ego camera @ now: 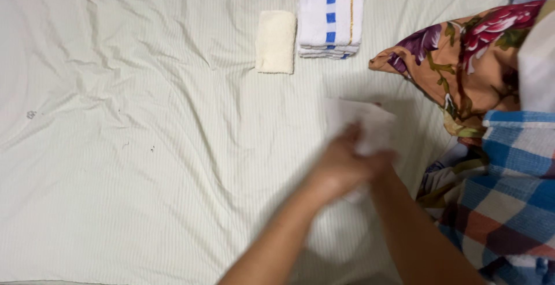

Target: The person repeatedly picks up white and blue towels from a pile on a bed, unfolds them, folds them into neat rectangles, and stacks them on the bed. The process continues with multiple towels until a small stack is formed.

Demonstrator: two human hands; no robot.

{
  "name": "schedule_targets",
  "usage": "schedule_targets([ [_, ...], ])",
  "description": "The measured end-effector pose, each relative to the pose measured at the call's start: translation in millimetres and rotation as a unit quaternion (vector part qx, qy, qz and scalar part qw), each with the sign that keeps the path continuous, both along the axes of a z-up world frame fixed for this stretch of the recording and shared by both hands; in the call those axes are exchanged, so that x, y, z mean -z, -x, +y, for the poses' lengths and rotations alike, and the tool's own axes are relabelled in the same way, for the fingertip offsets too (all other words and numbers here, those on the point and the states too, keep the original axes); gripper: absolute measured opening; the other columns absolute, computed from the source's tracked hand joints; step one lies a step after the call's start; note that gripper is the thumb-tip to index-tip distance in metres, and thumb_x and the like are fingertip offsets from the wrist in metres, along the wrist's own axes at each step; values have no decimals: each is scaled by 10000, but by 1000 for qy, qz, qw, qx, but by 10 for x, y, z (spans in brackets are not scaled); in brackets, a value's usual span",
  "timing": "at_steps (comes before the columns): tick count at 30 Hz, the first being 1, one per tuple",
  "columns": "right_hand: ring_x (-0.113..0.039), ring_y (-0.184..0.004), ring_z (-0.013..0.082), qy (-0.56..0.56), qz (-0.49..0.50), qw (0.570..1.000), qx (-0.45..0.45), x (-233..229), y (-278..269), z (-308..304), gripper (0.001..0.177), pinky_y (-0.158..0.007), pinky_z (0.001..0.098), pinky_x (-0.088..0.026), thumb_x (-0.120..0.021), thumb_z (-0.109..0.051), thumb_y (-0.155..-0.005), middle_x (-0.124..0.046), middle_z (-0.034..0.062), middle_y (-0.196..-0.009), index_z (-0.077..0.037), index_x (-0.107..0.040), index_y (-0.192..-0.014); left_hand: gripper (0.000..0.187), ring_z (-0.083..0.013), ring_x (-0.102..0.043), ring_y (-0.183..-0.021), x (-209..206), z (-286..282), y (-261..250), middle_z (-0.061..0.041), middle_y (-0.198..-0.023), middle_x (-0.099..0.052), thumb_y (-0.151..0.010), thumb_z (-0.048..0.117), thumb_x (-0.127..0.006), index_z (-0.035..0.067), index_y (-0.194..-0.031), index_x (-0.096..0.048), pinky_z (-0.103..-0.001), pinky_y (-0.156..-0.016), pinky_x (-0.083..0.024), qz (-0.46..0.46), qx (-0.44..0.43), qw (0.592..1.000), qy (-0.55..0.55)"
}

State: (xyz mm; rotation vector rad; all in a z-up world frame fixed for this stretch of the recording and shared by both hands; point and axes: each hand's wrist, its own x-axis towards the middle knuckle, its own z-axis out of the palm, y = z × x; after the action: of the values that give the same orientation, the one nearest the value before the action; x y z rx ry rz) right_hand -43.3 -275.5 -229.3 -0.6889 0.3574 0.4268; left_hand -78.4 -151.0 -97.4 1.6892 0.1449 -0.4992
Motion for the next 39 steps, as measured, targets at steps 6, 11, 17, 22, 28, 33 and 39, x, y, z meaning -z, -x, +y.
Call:
schedule_targets([
  [6, -587, -1103, 234, -62, 2, 997, 44, -169, 181, 11, 692, -963, 419, -500, -516, -628, -999, -641, 76, -1222, -56, -606, -1378, 1057, -376, -655, -1199, -283, -166, -138, -314, -1430, -551, -767, 313, -871, -93, -1558, -299, -411, -942, -590, 179, 25, 971, 155],
  [11, -605, -1148, 276, -67, -10, 995, 71, -223, 43, -88, 768, -989, 452, -520, -520, -699, -978, -653, 106, -1262, -49, -619, -1374, 569, -246, -718, -1094, -411, 478, -583, -182, -1226, -742, -833, 104, -751, -29, -1356, -572, -301, -939, -557, 89, 17, 985, 146],
  [17, -626, -1202, 326, -169, -40, 980, 99, -298, -52, -186, 859, -1021, 492, -545, -525, -784, -954, -668, 142, -1311, -39, -633, -1369, 528, -238, -748, -983, -439, 618, -731, -179, -1137, -778, -820, 175, -734, 23, -1316, -637, -330, -879, -573, 29, -28, 995, -86],
  [22, -623, -1248, 329, -242, -91, 962, 89, -382, -77, -125, 885, -1087, 477, -514, -527, -776, -893, -684, 146, -1330, -22, -670, -1335, 823, -334, -542, -1174, -107, 410, -428, -270, -1307, -552, -895, 260, -853, -34, -1499, -377, -452, -999, -468, -203, -219, 929, -217],
  [28, -607, -1323, 331, -308, -23, 948, 74, -668, -172, -152, 598, -1196, 481, -449, -535, -470, -995, -660, 143, -1380, -22, -624, -1380, 694, -242, -656, -1179, 172, 366, -246, -153, -1329, -650, -873, 216, -713, 13, -1477, -437, -394, -985, -563, 72, -305, 894, 320],
  [33, -602, -1269, 275, 26, -57, 997, -51, -1082, -484, -248, 698, -1073, 449, -490, -714, -164, -875, -635, 131, -1373, -123, -419, -1507, 590, -181, -664, -1123, 110, 534, -590, -124, -1316, -662, -914, 210, -673, 39, -1446, -482, -320, -948, -553, -20, -287, 945, 158],
  [39, -646, -1205, 256, 288, -122, 946, -82, -1453, -995, -89, 848, -999, 377, -570, -694, 50, -815, -608, 222, -1402, -74, -326, -1570, 410, -161, -705, -885, -67, 655, -1235, -134, -1067, -772, -964, 260, -687, -58, -1224, -693, -275, -781, -572, 7, -258, 959, 115],
])
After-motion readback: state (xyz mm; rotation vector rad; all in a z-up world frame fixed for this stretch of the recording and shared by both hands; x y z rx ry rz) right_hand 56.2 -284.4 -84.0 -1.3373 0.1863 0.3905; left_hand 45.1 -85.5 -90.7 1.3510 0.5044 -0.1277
